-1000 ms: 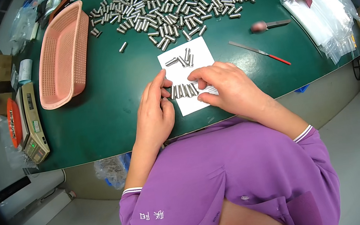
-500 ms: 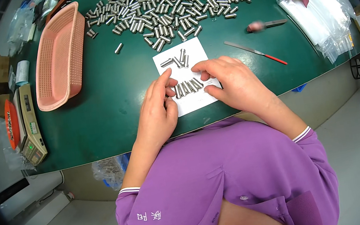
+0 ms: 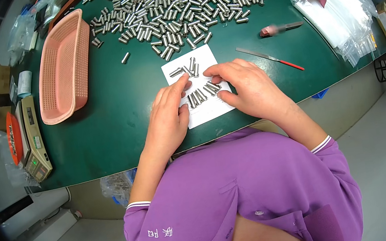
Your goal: The person sorts small cylindrical metal parts from a large pile on a green workbench. They pick up handfuls of the parts, arrange them on a white paper sheet, and then transfer them into a pink plastic basket. The process is repeated multiple times throughout the clip.
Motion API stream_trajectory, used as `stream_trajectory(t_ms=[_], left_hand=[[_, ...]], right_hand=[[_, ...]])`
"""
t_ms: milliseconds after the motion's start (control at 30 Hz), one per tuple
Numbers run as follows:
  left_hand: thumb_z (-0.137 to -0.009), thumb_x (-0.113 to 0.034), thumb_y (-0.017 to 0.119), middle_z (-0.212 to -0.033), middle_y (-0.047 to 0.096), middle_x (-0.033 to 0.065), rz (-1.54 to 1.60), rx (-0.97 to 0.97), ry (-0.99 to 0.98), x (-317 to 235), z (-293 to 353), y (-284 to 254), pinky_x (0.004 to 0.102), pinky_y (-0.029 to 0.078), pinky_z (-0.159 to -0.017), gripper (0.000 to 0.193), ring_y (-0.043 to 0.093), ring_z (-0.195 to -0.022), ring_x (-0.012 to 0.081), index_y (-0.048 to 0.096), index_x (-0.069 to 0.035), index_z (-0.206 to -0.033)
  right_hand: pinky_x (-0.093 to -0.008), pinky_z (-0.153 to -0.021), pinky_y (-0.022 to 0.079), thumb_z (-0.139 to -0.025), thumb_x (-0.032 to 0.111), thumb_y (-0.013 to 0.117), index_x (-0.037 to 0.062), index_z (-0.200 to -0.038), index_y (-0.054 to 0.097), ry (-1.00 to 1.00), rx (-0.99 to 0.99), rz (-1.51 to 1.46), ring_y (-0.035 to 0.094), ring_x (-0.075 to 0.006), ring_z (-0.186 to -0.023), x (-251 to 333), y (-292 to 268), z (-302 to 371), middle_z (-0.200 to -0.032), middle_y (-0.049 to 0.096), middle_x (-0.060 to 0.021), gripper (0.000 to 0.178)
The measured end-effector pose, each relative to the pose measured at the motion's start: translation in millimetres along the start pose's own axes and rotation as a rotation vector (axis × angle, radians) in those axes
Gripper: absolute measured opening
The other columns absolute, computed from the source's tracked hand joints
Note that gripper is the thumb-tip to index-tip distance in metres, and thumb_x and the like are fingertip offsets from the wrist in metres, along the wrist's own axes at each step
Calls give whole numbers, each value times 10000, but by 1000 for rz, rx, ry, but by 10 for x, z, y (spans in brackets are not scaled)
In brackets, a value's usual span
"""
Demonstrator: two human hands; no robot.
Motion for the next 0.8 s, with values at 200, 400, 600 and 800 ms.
stream_trajectory(t_ms=[200, 400, 600, 800], left_hand=[[-799, 133, 564, -1146, 653, 104, 86, -17, -11, 17, 28, 55, 352, 492, -893, 663, 598, -988, 239, 428, -37, -1425], [-802, 142, 530, -1121, 650, 104, 49, -65, -28, 45, 97, 22, 334, 496, -828, 659, 582, -922, 221, 421, -25, -1430], [-800, 157, 495, -1113, 636, 108, 79, -94, -44, 113, 142, -1, 305, 497, -799, 665, 575, -892, 188, 410, -14, -1437], [-804, 168, 470, -1094, 628, 113, 94, -129, -70, 171, 176, -8, 288, 493, -803, 673, 570, -879, 170, 401, -15, -1447]], right_hand=[[-397, -857, 483, -770, 74, 722, 108, -1152, 621, 8, -9, -15, 605, -257, -940, 15, 43, -5, -952, 680, -24, 397], [-389, -825, 487, -756, 111, 762, 111, -1129, 634, -8, -7, -13, 606, -245, -903, 40, 101, -9, -912, 673, -9, 394], [-386, -814, 483, -743, 123, 782, 114, -1121, 638, -16, 16, -29, 607, -247, -888, 88, 139, -28, -888, 663, -6, 405], [-390, -810, 483, -739, 109, 783, 109, -1115, 637, -24, 41, -50, 611, -247, -881, 154, 166, -25, -880, 659, -10, 404]])
Point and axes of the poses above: each hand's wrist, its own z-axis away from the middle knuckle, its own y-axis out of the palm, x = y × z, the point moved 2 cm from there along -z, towards the middle knuckle
